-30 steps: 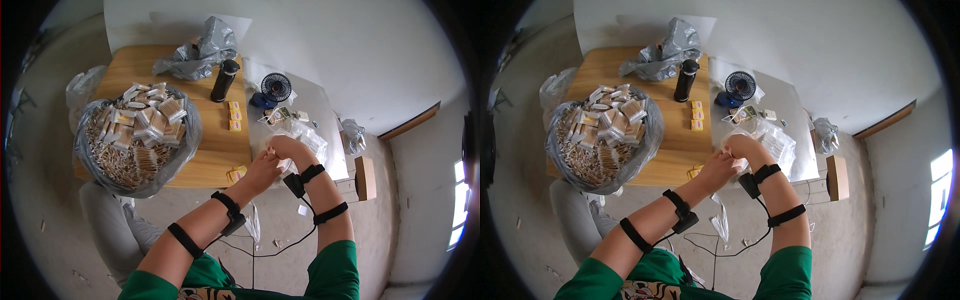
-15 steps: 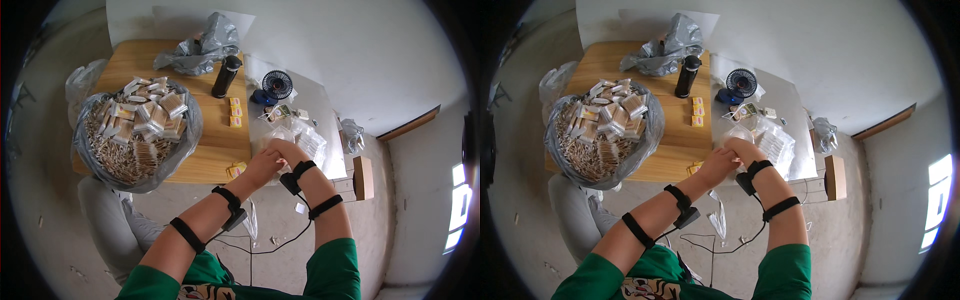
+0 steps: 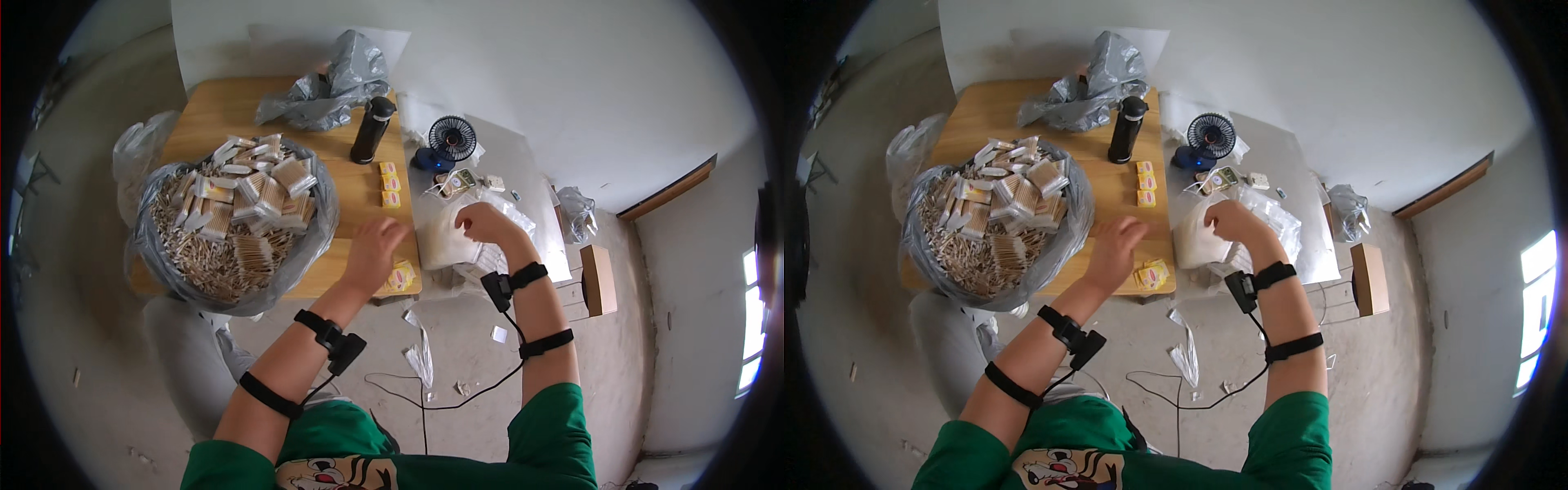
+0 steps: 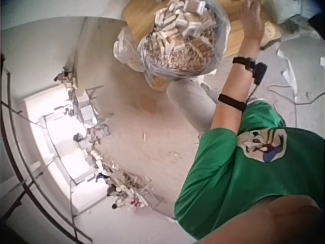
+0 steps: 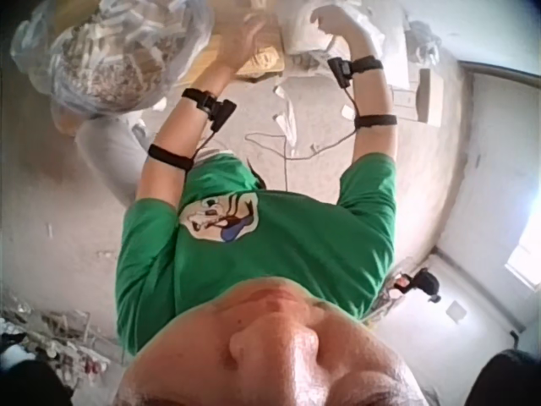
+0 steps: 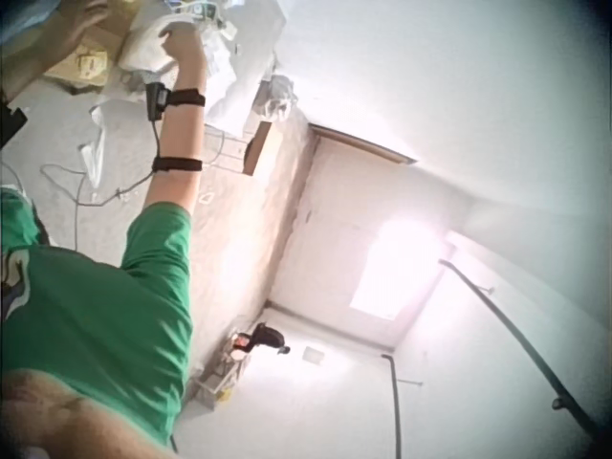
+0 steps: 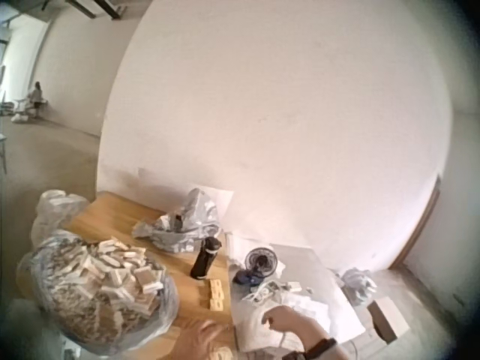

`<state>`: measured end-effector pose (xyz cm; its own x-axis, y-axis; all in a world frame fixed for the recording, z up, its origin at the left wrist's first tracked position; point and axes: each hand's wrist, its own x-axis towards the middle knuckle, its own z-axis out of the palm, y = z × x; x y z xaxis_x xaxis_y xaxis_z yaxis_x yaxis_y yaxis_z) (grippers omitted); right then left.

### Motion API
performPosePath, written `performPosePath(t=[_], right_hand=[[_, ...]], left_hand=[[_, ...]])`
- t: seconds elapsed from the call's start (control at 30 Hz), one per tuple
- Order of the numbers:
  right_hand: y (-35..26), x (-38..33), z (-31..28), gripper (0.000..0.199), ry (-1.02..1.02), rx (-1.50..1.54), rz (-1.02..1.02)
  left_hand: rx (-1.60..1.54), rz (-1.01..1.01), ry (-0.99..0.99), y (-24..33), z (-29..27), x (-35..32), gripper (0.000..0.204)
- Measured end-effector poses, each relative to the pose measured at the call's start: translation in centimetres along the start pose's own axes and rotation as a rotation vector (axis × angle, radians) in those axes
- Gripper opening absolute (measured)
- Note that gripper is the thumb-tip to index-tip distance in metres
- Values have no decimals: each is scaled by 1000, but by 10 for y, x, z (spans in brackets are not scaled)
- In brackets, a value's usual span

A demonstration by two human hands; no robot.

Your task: The recorder is packaging small sachets into plastic bags at a workstation.

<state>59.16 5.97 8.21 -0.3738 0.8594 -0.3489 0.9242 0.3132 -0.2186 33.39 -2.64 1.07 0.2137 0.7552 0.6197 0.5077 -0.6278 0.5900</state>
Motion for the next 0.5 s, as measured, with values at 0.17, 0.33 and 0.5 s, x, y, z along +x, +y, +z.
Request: performPosePath(t=[0.17, 0.33, 0.5], right_hand=[[-45, -41, -1, 14, 557, 86, -85], [-97, -80, 45, 12, 712, 437, -49], [-119, -65, 168, 45, 800, 151, -43]], left_hand=[[51, -62, 74, -22, -26, -39, 40], [-15, -157, -42, -32, -34, -75, 38], [-87, -217, -105, -26, -52, -100, 35]])
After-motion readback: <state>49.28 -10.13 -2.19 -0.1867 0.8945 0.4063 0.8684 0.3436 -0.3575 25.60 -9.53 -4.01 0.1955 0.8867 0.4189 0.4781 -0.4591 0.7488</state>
